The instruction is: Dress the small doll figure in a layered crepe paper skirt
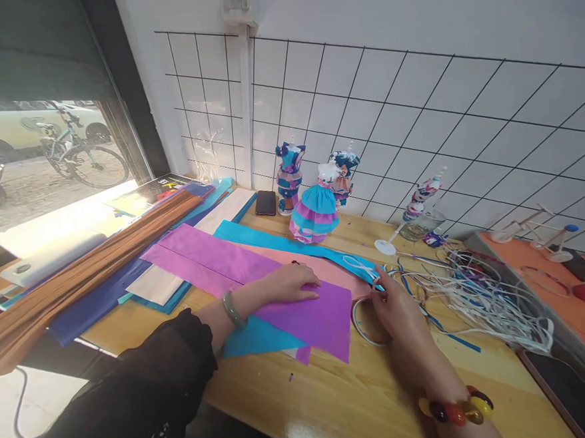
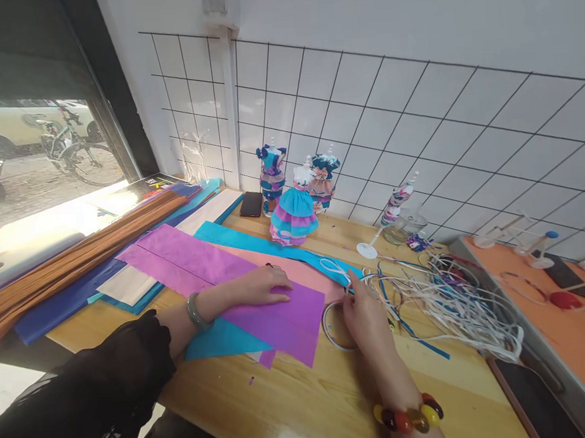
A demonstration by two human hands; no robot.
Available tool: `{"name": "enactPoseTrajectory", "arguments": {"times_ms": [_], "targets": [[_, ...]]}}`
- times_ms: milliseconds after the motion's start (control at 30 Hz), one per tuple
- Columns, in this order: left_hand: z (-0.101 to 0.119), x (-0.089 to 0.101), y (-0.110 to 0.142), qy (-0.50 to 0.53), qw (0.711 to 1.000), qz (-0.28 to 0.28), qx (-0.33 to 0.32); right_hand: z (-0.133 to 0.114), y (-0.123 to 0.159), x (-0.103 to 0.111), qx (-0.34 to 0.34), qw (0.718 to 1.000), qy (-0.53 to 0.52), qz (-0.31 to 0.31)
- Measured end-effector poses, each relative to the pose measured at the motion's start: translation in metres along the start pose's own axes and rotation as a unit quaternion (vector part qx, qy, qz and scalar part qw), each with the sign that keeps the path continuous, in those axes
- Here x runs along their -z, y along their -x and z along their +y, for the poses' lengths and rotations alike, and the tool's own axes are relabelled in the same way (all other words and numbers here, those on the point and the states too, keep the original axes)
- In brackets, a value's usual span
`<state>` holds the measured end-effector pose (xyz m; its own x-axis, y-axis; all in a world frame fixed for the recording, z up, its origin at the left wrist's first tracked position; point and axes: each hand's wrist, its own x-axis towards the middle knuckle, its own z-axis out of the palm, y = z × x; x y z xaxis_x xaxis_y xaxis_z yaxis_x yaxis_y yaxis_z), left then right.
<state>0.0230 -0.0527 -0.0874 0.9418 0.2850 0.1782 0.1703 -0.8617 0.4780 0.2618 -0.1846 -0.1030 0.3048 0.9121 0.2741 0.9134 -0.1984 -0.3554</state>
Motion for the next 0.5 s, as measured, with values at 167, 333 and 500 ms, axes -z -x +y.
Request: {"name": "enactPoseTrajectory", "arguments": {"times_ms": [167, 333, 500], "targets": [[0.002, -0.003, -0.001, -0.005, 1.000, -0.014, -0.005, 0.012, 0.002, 0.000, 0.025, 0.999, -0.003, -0.043], [0.004, -0.004, -0.001, 0.013, 1.000, -0.013, -0.006, 0.007, 0.003, 0.008, 0.032, 0.997, -0.055, -0.054], [0.019, -0.003, -0.002, 0.165, 0.986, -0.001, 0.026, -0.021, 0.005, 0.016, 0.104, 0.977, -0.180, -0.037]]}}
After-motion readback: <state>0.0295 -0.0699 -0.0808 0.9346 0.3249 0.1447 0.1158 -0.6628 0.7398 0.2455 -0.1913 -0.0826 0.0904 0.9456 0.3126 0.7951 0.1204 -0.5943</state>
